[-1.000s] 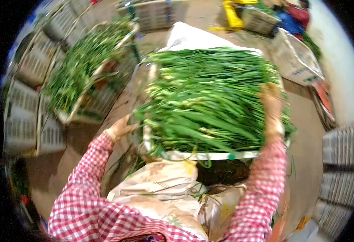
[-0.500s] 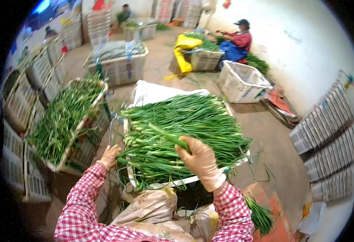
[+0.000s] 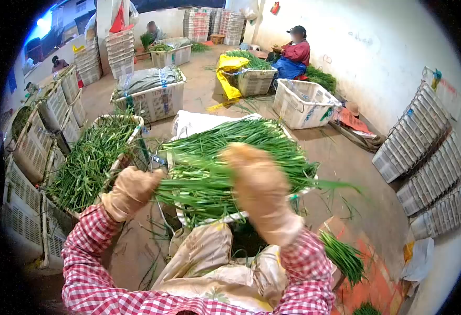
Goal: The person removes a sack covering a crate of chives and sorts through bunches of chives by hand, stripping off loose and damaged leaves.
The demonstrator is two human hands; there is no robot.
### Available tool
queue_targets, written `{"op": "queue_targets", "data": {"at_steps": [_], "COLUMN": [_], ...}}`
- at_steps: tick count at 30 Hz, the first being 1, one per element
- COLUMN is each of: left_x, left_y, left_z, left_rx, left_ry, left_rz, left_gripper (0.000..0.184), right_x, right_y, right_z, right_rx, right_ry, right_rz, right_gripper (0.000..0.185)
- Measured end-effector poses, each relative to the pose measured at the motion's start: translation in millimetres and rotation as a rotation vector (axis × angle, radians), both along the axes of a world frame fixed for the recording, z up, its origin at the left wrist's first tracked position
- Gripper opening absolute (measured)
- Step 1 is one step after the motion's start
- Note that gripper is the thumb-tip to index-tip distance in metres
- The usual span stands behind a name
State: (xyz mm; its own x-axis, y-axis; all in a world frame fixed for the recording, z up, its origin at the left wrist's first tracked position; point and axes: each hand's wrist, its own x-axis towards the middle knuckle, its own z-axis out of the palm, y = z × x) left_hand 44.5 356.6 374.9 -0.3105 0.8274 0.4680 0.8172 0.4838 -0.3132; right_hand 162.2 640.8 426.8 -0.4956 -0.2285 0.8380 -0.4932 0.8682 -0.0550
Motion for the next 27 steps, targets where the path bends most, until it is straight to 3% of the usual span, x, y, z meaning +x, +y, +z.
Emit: {"op": "queue_targets", "data": {"at_steps": [1,3,5,7,9,12,16,19,20,21,22,23,24,26,27], "left_x": [13.2,46.4,54.2,42.6,38.2,31.4,23.8,8.2,8.7,26.4,47.8,38.9,62.3,98.0,93.6], "left_y": [11.5,22.4,19.8,6.4,-14.7,-51.8,-88.1,-125.2,-124.1,-108.4,-110.2,-117.8,-84.9,-32.1,-7.0], "left_z": [6.5,28.7,37.8,21.5,-2.5,-61.1,-115.1,-122.4,-122.2,-89.4,-80.0,-106.7,-83.8,-73.7,-102.3], "left_rx": [0.000,-0.022,-0.081,0.025,0.005,0.019,0.234,0.060,-0.217,-0.499,-0.346,0.029,0.171,0.790,0.802], "left_ry": [-0.005,-0.053,0.005,0.101,0.067,-0.227,-0.334,-0.303,-0.499,-0.691,-0.494,-0.366,-0.754,-1.877,-1.905], "left_rz": [-0.066,-0.058,-0.064,-0.130,0.036,0.029,0.109,0.635,0.893,1.140,0.781,0.212,0.193,-0.206,-0.413], "left_gripper": [0.024,0.033,0.037,0.051,0.070,0.076,0.074,0.079,0.082,0.086,0.084,0.075,0.069,0.064,0.060], "right_x": [-4.4,-4.9,13.8,31.8,60.7,82.6,111.5,120.6,121.6,121.3,119.5,116.5,110.5,97.5,94.1], "right_y": [-29.4,-62.2,-71.8,-60.9,-51.4,-33.2,-24.3,-23.0,-24.0,-25.1,-25.6,-27.8,-32.0,-47.7,-55.4], "right_z": [-1.8,-16.1,-39.0,-52.1,-47.0,-89.7,-78.9,-76.9,-76.6,-78.3,-83.1,-88.7,-96.5,-100.2,-100.4], "right_rx": [0.071,-0.068,-0.388,-0.652,-1.096,-1.337,-1.266,-1.229,-1.222,-1.213,-1.210,-1.177,-1.163,-1.083,-1.028], "right_ry": [-0.045,-0.370,-0.855,-1.258,-1.467,-1.483,-1.567,-1.443,-1.433,-1.415,-1.432,-1.412,-1.387,-1.349,-1.330], "right_rz": [0.100,0.311,0.323,0.459,0.450,0.418,0.389,0.291,0.276,0.267,0.291,0.278,0.314,0.324,0.281], "right_gripper": [0.031,0.022,0.029,0.042,0.043,0.044,0.047,0.046,0.047,0.047,0.048,0.048,0.048,0.048,0.049]}}
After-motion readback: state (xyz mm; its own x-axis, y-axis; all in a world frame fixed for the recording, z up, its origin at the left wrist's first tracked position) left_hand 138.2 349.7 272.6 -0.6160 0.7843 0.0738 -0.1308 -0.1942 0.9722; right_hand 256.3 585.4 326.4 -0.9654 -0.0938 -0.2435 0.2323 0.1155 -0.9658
